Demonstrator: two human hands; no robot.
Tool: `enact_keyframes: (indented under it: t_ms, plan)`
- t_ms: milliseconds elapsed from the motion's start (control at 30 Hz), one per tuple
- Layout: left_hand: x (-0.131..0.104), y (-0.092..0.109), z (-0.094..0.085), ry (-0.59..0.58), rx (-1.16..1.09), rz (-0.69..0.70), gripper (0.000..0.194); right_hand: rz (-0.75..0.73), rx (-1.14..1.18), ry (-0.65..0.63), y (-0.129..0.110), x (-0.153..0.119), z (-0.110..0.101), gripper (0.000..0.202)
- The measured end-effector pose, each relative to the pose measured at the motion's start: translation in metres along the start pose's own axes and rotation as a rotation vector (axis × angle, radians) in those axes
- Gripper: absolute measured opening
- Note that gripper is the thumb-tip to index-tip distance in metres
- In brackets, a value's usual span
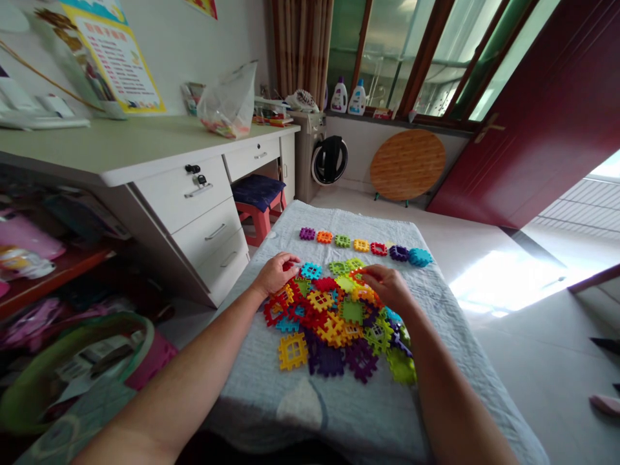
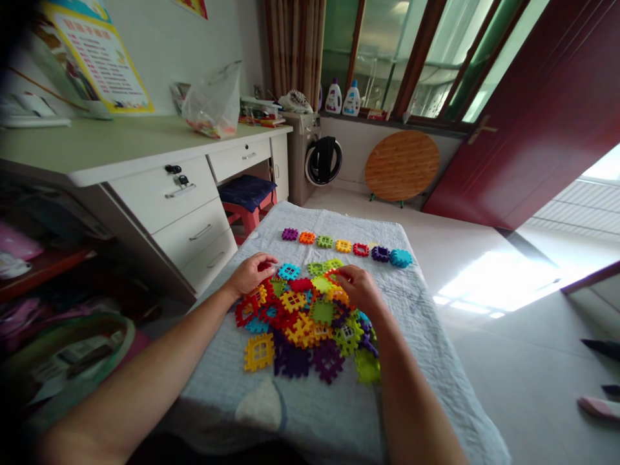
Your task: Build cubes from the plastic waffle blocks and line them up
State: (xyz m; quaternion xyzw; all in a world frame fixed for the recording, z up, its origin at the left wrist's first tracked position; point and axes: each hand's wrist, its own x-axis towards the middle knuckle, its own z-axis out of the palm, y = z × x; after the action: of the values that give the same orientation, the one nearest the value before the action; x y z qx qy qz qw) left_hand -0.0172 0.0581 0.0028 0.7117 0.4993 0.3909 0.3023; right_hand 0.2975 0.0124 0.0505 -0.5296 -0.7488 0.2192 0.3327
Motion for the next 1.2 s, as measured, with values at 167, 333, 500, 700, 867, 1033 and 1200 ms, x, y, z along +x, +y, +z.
enact_keyframes:
  t_ms: [167,333,500,700,867,1033,1200]
  plan:
    - [0.000,0.002,0.000,-0.009,0.018,-0.014,0.027,0.166,0.081,0.239,0.033,-0.001,-0.029,0.038]
    - [0.000,0.004,-0.001,-0.008,0.026,-0.008,0.027,0.236,-0.126,0.267,0.062,-0.004,-0.044,0.026]
    - [-0.001,0.006,-0.001,-0.008,0.031,0.000,0.027,0.261,-0.386,0.067,0.067,-0.006,-0.040,0.024]
    - [-0.001,0.008,-0.002,-0.007,0.032,0.005,0.027,0.204,-0.477,-0.185,0.059,-0.011,-0.046,0.028]
    - [0.000,0.005,-0.002,-0.012,0.035,0.005,0.028,0.176,-0.495,-0.179,0.065,-0.013,-0.045,0.048]
    - [0.000,0.002,-0.001,-0.011,0.034,0.008,0.027,0.157,-0.448,-0.203,0.068,-0.011,-0.047,0.045]
    - [0.000,0.002,-0.001,-0.012,0.027,0.001,0.028,0.112,-0.338,-0.211,0.065,-0.013,-0.053,0.047]
